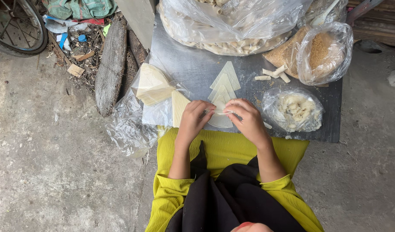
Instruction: The person folds triangular pastry sheets, places a cylindrical filling inside each, and seals them into samosas. The person uses a spoon to add a granular ingredient to the filling and places completed samosas into a plastic bag.
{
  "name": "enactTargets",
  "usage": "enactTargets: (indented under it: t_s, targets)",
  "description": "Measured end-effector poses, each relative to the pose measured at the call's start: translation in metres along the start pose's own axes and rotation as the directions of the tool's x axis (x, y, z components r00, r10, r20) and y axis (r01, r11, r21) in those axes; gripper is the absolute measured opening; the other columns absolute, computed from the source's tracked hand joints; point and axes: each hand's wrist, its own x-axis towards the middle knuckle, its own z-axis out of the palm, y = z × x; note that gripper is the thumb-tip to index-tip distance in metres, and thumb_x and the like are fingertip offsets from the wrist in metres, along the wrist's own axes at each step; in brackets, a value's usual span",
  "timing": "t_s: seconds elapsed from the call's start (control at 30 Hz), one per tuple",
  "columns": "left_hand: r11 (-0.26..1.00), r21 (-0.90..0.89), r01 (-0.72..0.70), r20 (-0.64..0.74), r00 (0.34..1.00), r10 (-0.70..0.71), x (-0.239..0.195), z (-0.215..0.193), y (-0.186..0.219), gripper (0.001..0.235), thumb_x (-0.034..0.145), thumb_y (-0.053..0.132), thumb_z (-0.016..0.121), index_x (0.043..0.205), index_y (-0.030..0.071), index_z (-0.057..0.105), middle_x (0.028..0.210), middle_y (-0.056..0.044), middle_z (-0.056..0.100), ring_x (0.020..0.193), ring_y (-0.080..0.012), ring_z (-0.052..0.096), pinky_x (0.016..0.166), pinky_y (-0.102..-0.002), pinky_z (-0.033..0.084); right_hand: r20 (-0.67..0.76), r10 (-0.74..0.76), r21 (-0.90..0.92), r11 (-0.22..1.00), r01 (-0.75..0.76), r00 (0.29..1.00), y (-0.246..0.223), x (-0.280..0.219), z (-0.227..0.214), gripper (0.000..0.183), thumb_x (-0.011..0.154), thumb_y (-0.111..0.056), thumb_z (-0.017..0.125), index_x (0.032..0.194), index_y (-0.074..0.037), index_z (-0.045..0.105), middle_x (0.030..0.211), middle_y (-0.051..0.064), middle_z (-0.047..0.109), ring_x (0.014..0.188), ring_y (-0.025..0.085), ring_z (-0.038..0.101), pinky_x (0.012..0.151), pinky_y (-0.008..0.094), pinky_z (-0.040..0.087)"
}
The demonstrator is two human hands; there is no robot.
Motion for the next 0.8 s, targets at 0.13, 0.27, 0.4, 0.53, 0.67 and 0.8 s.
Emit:
enactTargets:
  t_s: [0.13,0.27,0.4,0.53,0.67,0.8]
  targets:
    - [0.995,0.096,-0.016,0.076,0.997,0.009,-0.002,-0.007,0.002,0.016,0.078,0.006,0.078,0.092,0.010,0.071,0.096,-0.004,0.069,0.104,-0.0275,0.062,0.096,-0.040,0.046,0.158,-0.009,-0.187,0.982,0.039,0.987,-0.010,0.002,-0.003,0.014,0.083,-0.008,0.077,0.096,-0.006,0.072,0.103,0.008,0.069,0.094,0.030,0.067,0.084,0.042,0.052]
    - [0.978,0.205,0.045,0.198,0.976,-0.087,-0.011,-0.007,-0.004,0.014,0.074,0.008,0.080,0.085,0.013,0.073,0.086,0.000,0.069,0.100,-0.0217,0.062,0.101,-0.040,0.042,0.401,0.199,-0.173,0.975,-0.139,0.894,-0.003,-0.001,0.003,0.017,0.084,-0.015,0.077,0.099,-0.006,0.071,0.098,0.009,0.067,0.090,0.029,0.067,0.079,0.041,0.052]
    - [0.952,0.287,0.110,0.323,0.924,-0.204,-0.020,-0.002,-0.009,0.011,0.073,0.010,0.081,0.078,0.015,0.074,0.077,0.004,0.068,0.094,-0.0191,0.061,0.096,-0.041,0.035,0.457,0.168,-0.219,0.973,-0.072,0.874,0.005,-0.007,0.008,0.018,0.083,-0.017,0.077,0.096,-0.006,0.071,0.095,0.008,0.067,0.092,0.030,0.067,0.080,0.042,0.052]
    - [0.934,0.326,0.149,0.352,0.897,-0.266,-0.025,0.003,-0.010,0.010,0.074,0.010,0.080,0.076,0.017,0.074,0.076,0.005,0.067,0.092,-0.0187,0.060,0.093,-0.041,0.033,0.474,0.158,-0.241,0.969,-0.045,0.866,0.009,-0.011,0.009,0.016,0.083,-0.016,0.077,0.095,-0.007,0.071,0.094,0.008,0.068,0.092,0.030,0.067,0.081,0.042,0.052]
    - [0.926,0.342,0.159,0.360,0.888,-0.286,-0.024,0.004,-0.007,0.009,0.076,0.009,0.079,0.076,0.017,0.073,0.075,0.005,0.067,0.091,-0.0180,0.059,0.093,-0.042,0.033,0.486,0.169,-0.256,0.966,-0.046,0.857,0.008,-0.011,0.008,0.016,0.082,-0.016,0.078,0.093,-0.007,0.071,0.093,0.008,0.067,0.092,0.030,0.067,0.081,0.042,0.052]
    - [0.915,0.356,0.187,0.395,0.857,-0.329,-0.022,0.002,-0.001,0.014,0.073,0.009,0.081,0.082,0.016,0.073,0.078,0.005,0.068,0.093,-0.0180,0.060,0.096,-0.043,0.032,0.493,0.210,-0.258,0.962,-0.089,0.844,0.004,-0.010,0.005,0.019,0.080,-0.017,0.079,0.095,-0.008,0.071,0.093,0.006,0.068,0.090,0.028,0.067,0.081,0.041,0.052]
